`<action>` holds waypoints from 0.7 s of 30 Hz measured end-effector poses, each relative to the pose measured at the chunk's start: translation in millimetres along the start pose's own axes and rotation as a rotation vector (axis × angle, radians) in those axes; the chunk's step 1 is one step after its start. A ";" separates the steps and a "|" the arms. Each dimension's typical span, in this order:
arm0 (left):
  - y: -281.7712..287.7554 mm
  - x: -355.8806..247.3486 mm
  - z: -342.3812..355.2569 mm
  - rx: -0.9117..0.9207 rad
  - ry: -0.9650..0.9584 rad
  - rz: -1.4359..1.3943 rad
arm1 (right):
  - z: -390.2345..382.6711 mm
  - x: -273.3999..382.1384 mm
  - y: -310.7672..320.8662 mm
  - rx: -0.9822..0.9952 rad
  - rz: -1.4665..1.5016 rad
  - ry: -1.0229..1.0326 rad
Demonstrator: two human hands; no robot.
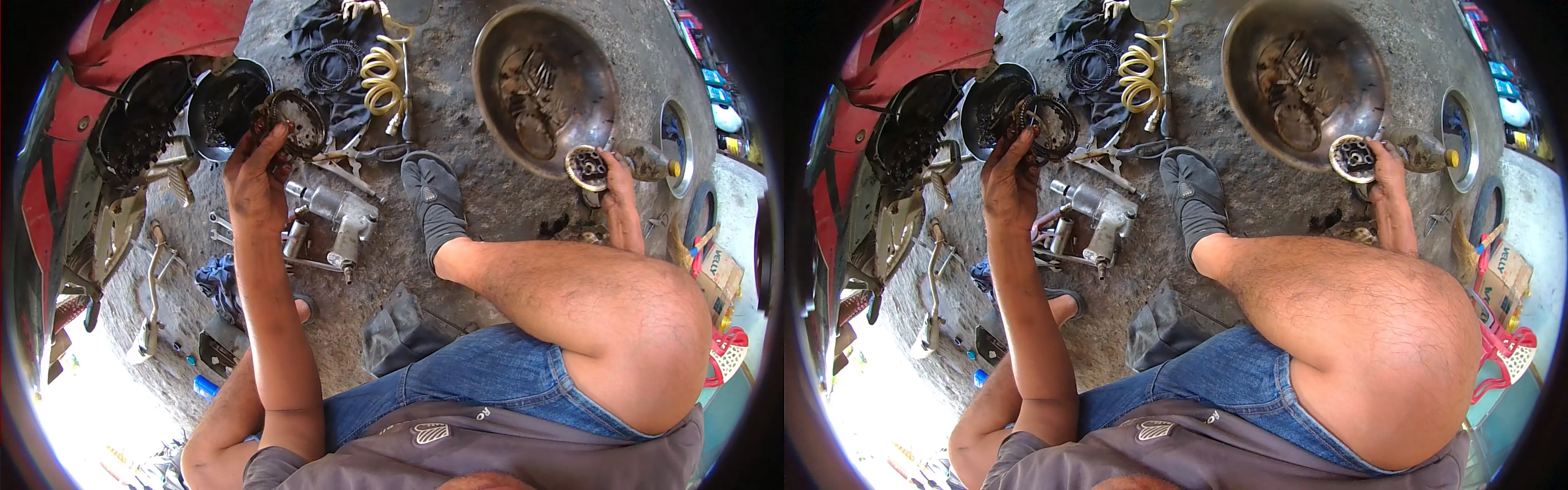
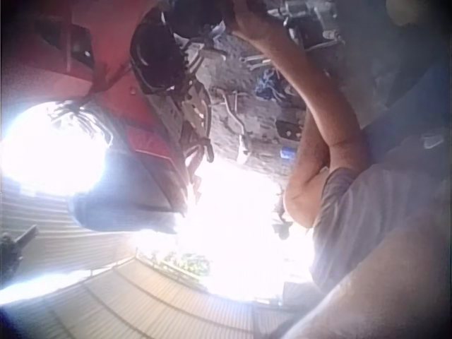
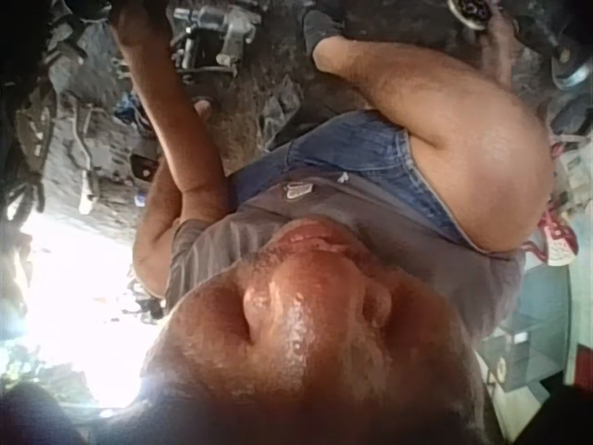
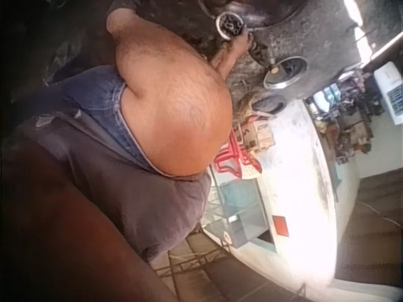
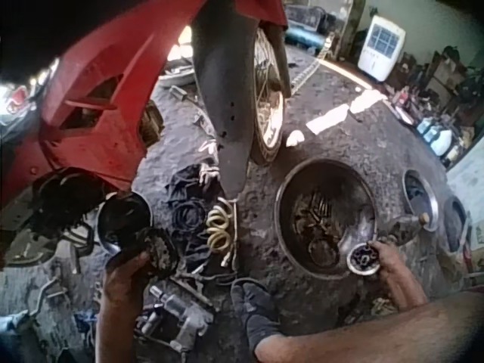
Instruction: Disassembling and cleaning motorcycle engine clutch and gear components.
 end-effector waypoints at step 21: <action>24.5 -14.5 1.0 -0.104 -0.014 0.018 | -34.3 -0.6 -2.7 -0.043 0.068 -0.067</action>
Point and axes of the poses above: each hand's wrist, its own z-axis towards the middle knuckle, its own y-axis out of the back of the hand, x = y × z, the point moved 10 cm from there along z, towards the middle knuckle, and after that the axes turned 6 degrees about z, right-handed, at the moved point
